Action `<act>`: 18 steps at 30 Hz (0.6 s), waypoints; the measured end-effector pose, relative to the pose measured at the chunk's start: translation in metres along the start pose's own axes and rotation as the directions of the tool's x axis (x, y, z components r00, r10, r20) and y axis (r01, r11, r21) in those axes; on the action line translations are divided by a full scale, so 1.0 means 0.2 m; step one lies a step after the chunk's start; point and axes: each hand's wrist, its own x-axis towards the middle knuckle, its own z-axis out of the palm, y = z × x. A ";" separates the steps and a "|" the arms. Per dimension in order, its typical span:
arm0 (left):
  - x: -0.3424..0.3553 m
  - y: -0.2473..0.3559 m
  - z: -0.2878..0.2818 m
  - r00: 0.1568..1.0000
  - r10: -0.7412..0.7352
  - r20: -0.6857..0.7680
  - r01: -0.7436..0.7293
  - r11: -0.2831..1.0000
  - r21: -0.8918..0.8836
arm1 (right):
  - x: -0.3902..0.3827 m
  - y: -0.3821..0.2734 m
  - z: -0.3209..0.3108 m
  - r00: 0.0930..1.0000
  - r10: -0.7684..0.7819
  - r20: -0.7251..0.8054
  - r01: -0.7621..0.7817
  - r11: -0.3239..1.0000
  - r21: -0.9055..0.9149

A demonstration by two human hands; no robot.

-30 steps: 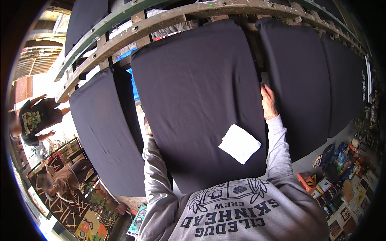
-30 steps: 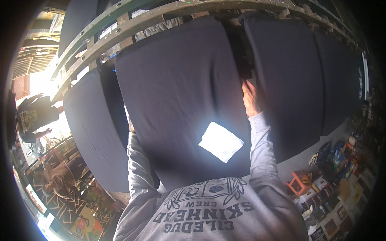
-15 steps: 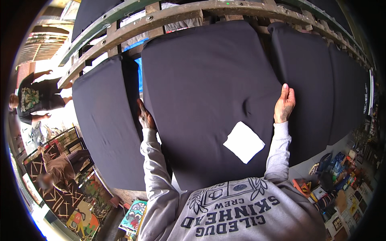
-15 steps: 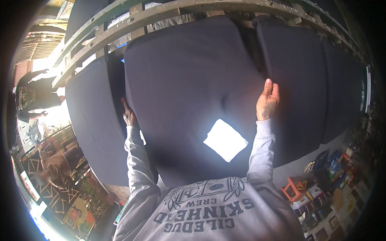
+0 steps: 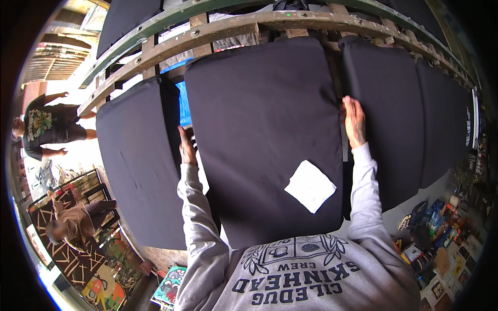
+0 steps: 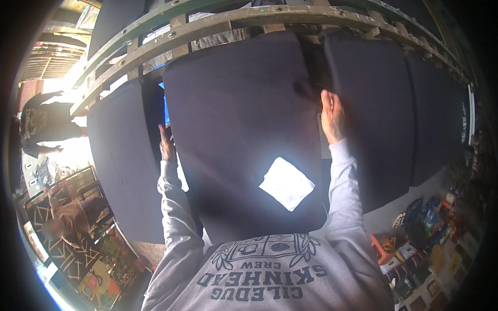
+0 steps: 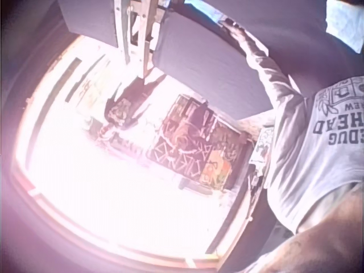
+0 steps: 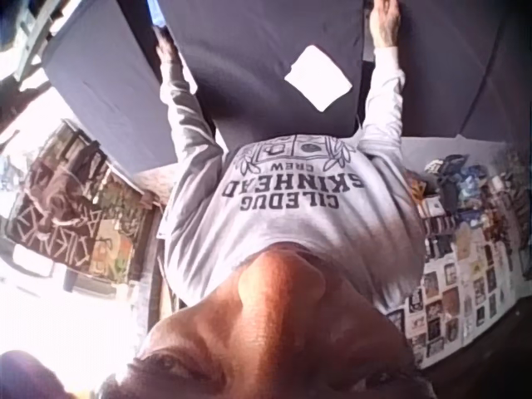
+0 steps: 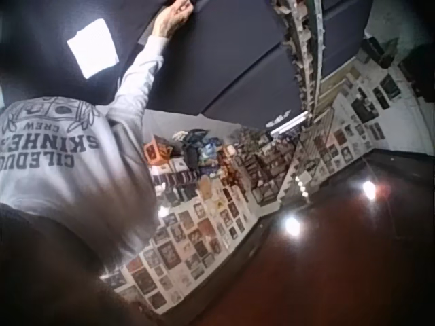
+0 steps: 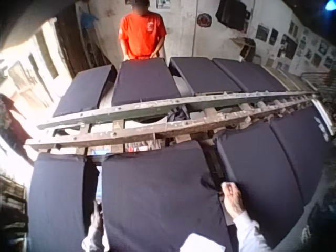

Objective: The person uses a heat gun to dry ink on black t-shirts mounted on boards, then helps move the boards and wipes the surface of a blank shirt with a cloth.

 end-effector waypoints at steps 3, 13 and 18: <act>0.18 0.40 0.11 0.990 -0.019 0.140 0.037 0.991 -0.127 | 0.32 -0.14 0.09 0.986 -0.168 0.008 0.168 0.985 -0.040; 0.81 0.72 0.33 0.984 0.174 -0.031 -0.141 0.878 0.458 | 1.00 -0.36 0.54 0.970 -0.242 -0.040 0.240 0.970 -0.050; 0.74 0.74 0.42 0.956 0.270 -0.119 -0.154 0.800 0.580 | 1.05 -0.25 0.53 0.940 -0.331 -0.081 0.332 0.943 0.004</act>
